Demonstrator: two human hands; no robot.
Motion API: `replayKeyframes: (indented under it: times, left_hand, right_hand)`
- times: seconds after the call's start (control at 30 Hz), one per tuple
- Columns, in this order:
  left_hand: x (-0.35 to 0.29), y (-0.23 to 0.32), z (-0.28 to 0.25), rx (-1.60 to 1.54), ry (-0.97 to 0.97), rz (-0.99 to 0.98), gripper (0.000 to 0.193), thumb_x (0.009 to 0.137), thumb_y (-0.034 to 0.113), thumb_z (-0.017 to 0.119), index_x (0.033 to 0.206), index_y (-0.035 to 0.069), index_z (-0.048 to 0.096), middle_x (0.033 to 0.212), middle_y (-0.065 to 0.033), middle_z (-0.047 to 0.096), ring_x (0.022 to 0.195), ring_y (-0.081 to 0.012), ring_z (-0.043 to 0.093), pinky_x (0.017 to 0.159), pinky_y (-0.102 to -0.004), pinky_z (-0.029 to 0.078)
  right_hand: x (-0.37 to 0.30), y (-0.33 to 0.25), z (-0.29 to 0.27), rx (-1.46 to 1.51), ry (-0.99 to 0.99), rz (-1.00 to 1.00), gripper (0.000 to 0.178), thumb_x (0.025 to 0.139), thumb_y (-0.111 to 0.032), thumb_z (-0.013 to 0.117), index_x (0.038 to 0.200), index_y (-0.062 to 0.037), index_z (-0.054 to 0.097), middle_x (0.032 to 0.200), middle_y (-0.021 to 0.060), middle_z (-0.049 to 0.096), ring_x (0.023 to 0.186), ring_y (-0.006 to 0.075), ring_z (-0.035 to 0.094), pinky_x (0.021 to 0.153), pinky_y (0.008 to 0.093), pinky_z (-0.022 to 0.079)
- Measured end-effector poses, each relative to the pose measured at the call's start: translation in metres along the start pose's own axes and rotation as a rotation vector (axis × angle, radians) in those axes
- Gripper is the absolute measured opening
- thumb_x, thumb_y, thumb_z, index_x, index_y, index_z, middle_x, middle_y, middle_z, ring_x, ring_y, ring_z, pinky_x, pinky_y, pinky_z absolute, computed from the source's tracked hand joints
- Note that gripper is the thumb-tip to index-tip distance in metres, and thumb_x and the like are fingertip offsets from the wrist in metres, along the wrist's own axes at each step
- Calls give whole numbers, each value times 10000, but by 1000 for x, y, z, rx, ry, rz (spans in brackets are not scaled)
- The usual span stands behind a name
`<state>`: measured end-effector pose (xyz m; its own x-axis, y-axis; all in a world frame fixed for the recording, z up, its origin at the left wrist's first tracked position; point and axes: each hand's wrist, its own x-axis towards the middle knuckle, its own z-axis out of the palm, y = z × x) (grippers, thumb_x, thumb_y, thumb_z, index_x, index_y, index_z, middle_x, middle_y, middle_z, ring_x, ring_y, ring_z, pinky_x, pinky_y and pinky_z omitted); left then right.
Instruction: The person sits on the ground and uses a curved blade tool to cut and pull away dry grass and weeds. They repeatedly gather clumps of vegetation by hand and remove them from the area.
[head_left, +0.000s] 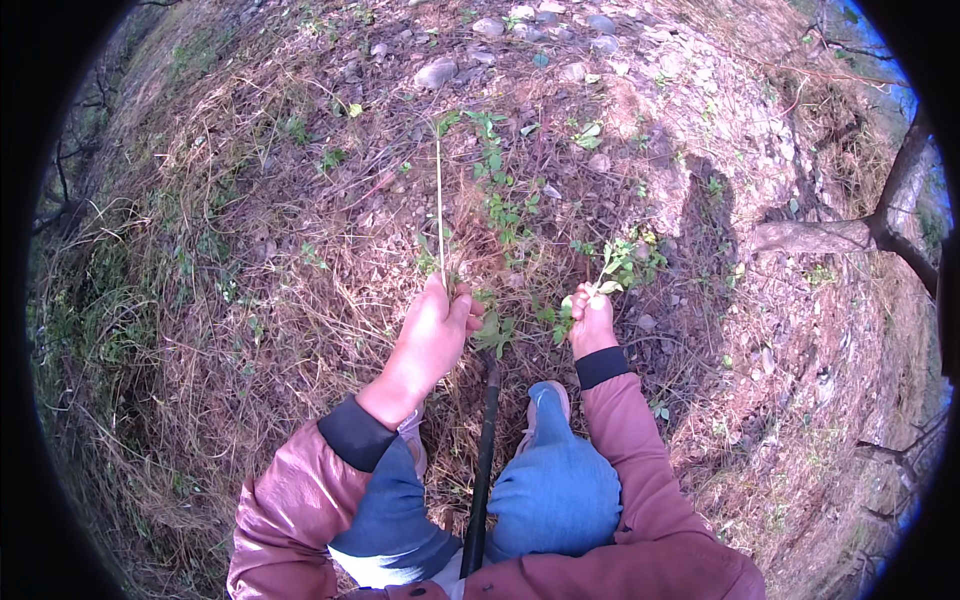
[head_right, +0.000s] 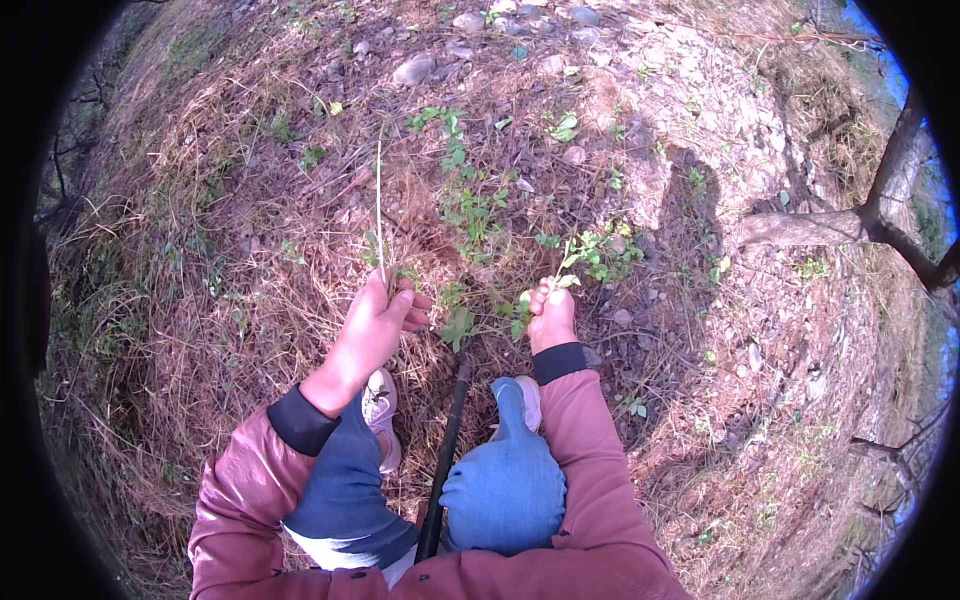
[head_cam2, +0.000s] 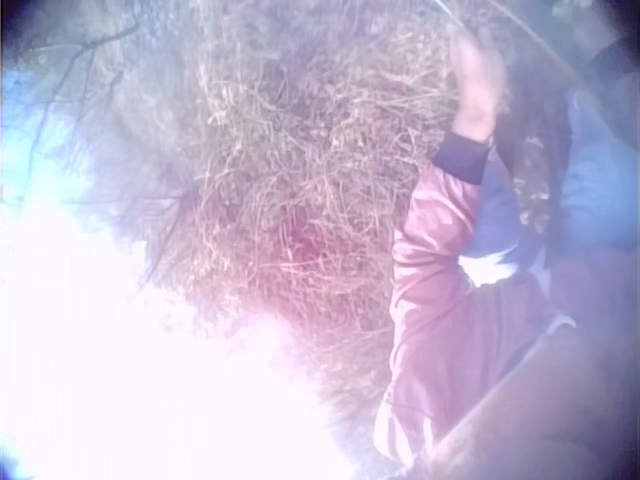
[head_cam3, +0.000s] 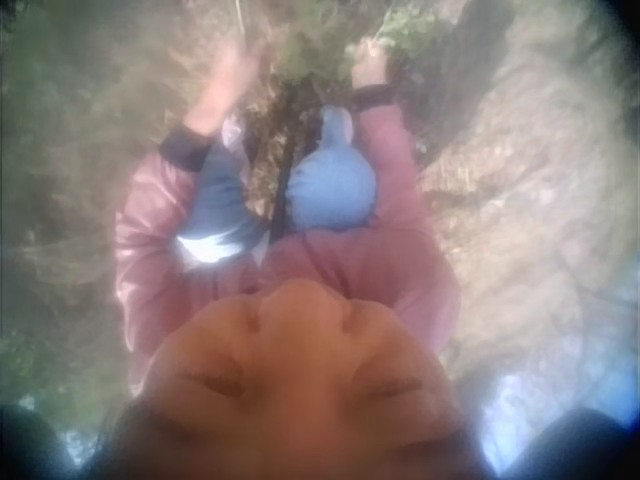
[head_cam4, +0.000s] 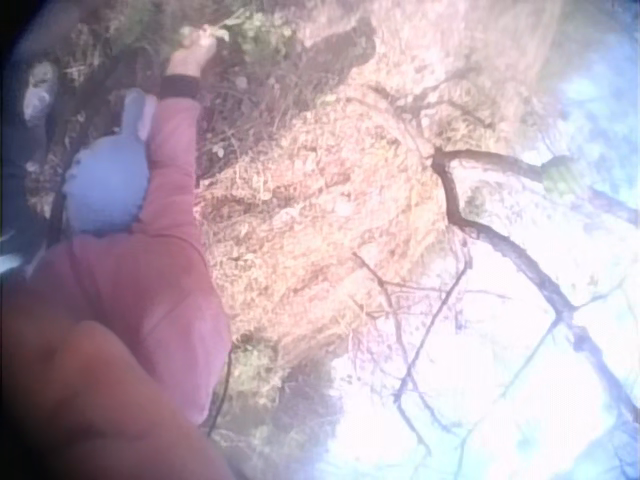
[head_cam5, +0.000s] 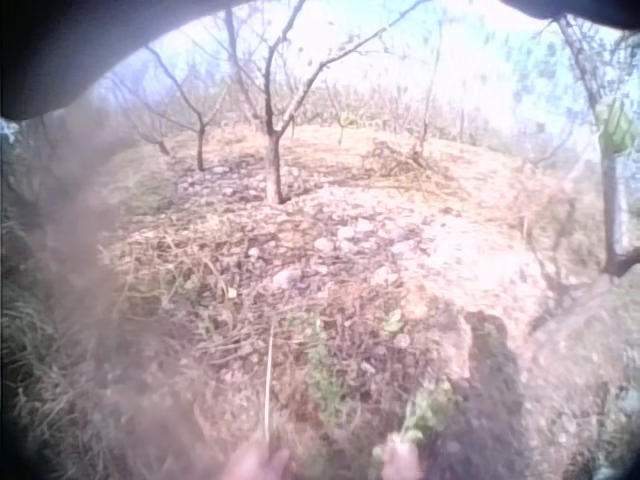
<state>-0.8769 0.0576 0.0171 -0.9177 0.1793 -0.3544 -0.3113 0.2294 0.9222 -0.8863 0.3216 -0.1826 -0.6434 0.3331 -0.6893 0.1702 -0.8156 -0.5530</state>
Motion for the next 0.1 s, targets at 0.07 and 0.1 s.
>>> replayKeyframes:
  times: [0.07, 0.1]
  left_hand:
    - [-1, 4, 2, 8, -10, -26, 132, 1012, 89, 465, 1084, -21, 459, 941, -133, 648, 764, -170, 648, 683, -309, 548]
    - [-2, 6, 4, -10, -20, -23, 142, 1011, 94, 473, 1092, -21, 454, 945, -135, 649, 762, -173, 649, 689, -309, 549]
  right_hand:
    - [-25, -3, 4, -3, 61, 113, 222, 1027, -218, 420, 852, -90, 469, 608, -50, 319, 438, 69, 264, 350, 237, 174]
    - [-37, -2, 7, -110, 123, 96, 224, 1027, -246, 443, 862, -98, 473, 586, -56, 298, 440, 62, 266, 350, 230, 161]
